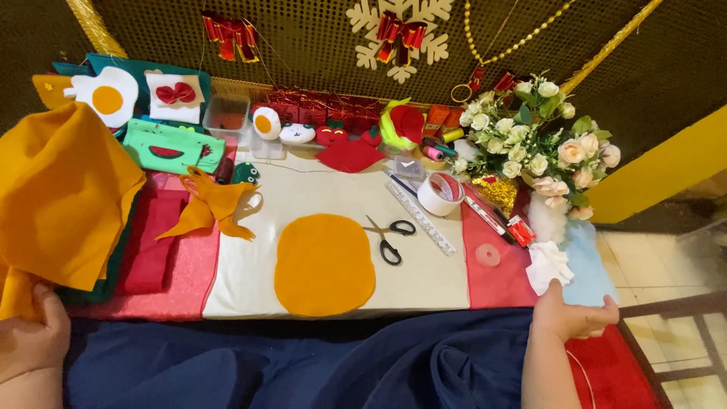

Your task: Tracing a circular shape onto yellow felt using a tape roll, cutting it out with scissors, and folding the felt piece to create a craft component.

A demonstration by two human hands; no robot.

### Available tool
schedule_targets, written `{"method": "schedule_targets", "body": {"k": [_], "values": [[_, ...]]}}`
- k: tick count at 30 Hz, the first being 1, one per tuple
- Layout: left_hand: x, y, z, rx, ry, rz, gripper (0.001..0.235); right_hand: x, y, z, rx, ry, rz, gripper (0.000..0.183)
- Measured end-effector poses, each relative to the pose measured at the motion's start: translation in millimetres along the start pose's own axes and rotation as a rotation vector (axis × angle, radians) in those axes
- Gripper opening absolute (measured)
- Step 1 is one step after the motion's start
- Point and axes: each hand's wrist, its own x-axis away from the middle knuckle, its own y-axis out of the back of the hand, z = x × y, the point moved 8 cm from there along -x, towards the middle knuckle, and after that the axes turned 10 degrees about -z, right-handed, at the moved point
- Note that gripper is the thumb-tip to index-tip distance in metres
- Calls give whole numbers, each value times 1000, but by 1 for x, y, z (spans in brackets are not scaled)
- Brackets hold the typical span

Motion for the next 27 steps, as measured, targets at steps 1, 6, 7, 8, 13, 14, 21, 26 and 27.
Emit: {"method": "schedule_targets", "body": {"k": [1,6,7,8,13,14,21,26,27], "values": [[-1,-5,2,18,34,61,47,-1,1,-2,2,-6,-5,74],[12,-28,18,-140,31,118,46,1,3,3,10,-10,8,73],[21,-43,33,-246,98,218,60,2,3,3,5,-9,13,73],[22,-43,33,-248,96,215,60,1,2,2,3,-13,14,73],[-23,59,-31,-362,-95,-178,36,-3,-1,0,-86,201,-14,73],[-32,75,-45,-363,-102,-191,36,-10,-7,-10,-91,188,-16,73],[-69,156,-89,97,8,-378,75,-10,-10,-13,-101,403,-109,78],[-68,140,-70,251,199,-304,68,38,6,43,-105,802,-198,77],[-68,139,-69,281,159,-332,69,54,2,57,-192,832,-90,84]]}}
